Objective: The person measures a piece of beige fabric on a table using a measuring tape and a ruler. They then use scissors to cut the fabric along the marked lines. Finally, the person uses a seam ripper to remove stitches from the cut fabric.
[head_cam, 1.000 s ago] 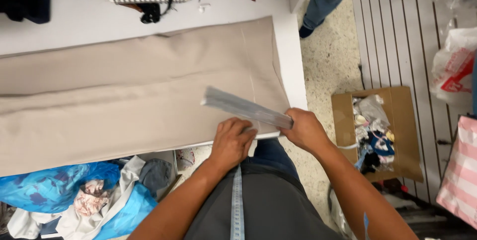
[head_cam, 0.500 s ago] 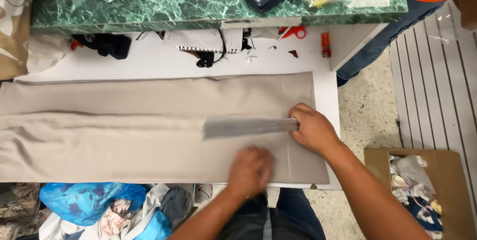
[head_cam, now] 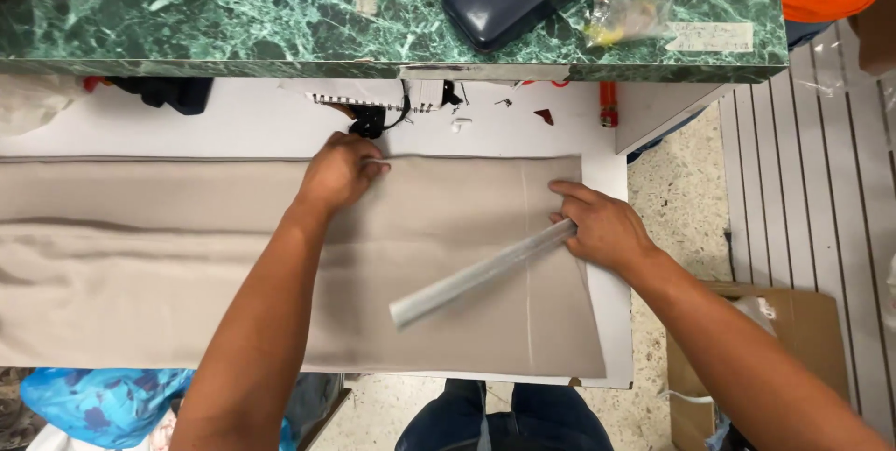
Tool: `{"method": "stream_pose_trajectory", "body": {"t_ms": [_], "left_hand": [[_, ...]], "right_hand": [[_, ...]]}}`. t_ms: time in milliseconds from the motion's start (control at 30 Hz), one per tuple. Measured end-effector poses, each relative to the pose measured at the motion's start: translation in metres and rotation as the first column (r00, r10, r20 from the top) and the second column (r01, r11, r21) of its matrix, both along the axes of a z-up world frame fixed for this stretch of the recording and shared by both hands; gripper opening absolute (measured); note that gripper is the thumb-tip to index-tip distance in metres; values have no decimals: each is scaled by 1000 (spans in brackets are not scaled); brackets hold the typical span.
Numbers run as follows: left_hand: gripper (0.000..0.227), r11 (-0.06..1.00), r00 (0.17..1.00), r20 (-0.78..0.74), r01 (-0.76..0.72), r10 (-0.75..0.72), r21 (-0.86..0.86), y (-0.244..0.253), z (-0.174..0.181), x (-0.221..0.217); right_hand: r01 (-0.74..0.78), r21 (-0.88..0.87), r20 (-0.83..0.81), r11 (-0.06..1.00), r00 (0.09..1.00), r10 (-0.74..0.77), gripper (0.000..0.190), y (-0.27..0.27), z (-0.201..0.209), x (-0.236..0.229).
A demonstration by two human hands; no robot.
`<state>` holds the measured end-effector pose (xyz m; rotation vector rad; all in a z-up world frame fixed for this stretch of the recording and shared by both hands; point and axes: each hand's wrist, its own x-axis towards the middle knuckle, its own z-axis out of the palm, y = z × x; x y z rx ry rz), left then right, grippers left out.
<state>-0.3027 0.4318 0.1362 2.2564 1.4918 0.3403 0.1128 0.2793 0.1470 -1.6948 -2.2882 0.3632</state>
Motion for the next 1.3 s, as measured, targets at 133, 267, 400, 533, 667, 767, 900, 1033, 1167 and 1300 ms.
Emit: {"method": "stream_pose_trajectory", "body": {"t_ms": [133,267,400,533,667,767,900,1033,1167,1300], "left_hand": [[22,995,994,-73,-77,82,63,-9,-13,10],[39,966,1000,16,-12,8,259,-32,-7,66],[41,951,977,154,101,-151,291,-39,-22,128],[35,959,982,181,3,-57,285,-33,-58,145],[26,968,962,270,-40,-30,250,-38,-44,145],[21,967,957,287,-44,-31,251,-38,-40,151],[15,966,935,354,-66,-28,249,-35,-43,156],[15,993,856,512,21,-76,114,-44,14,149],[12,986,904,418,-19,87,-165,-42,28,146],[12,999,991,132,-21,25,-31,-25,12,155]], "right_hand": [[39,202,-29,979,999,-34,31,-5,-22,6],[173,293,-157,940,979,-131,34,10,-16,4],[199,249,-326,948,939,-111,25,43,-12,14],[124,157,-488,980,872,-32,27,48,-42,34],[20,165,-632,986,769,90,40,35,-20,26],[80,180,-644,980,763,56,44,35,-15,24],[137,144,-669,980,743,-6,47,41,-16,25],[114,52,-714,992,699,-43,46,37,-14,26],[187,-120,-757,975,618,-212,42,32,-24,20],[404,-228,-609,886,651,-454,31,38,-13,18]]}}
